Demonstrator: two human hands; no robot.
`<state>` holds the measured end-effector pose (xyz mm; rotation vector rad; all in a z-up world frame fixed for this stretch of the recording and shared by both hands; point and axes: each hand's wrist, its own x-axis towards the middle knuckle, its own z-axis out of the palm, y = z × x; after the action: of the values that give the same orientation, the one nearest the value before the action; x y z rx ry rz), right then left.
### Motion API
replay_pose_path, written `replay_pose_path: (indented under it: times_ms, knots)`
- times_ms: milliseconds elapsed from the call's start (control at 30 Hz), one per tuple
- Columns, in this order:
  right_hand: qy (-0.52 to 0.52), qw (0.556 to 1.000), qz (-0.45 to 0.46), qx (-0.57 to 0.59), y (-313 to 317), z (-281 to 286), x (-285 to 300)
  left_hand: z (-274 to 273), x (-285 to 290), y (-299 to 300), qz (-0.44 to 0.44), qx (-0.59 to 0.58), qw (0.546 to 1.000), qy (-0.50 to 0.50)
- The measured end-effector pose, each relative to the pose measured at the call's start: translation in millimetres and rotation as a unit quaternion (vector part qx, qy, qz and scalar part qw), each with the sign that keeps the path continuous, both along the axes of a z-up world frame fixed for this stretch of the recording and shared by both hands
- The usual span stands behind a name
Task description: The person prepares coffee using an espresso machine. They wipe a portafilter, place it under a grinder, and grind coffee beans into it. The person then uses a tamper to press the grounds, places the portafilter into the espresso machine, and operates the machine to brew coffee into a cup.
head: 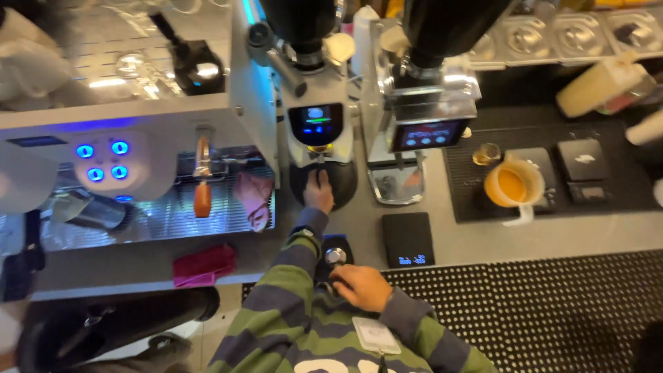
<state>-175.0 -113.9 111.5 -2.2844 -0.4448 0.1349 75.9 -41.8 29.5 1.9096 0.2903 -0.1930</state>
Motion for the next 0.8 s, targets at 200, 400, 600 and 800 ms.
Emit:
replay_pose_path:
  times_ms: [200,400,600,800]
  knots:
    - [-0.097,0.994,-0.032,-0.025,12,-9,4,-40,6,1,0.035,0.034,0.989,-0.137]
    - [-0.093,0.986,-0.057,-0.127,18,-59,23,-55,13,-2,0.085,-0.22,0.971,-0.036]
    - [-0.208,0.972,-0.03,-0.105,51,-18,17,-132,58,45,-0.007,-0.645,0.761,0.064]
    - [0.121,0.962,0.149,-0.196,59,-104,29,52,-25,16,0.003,-0.149,0.989,-0.019]
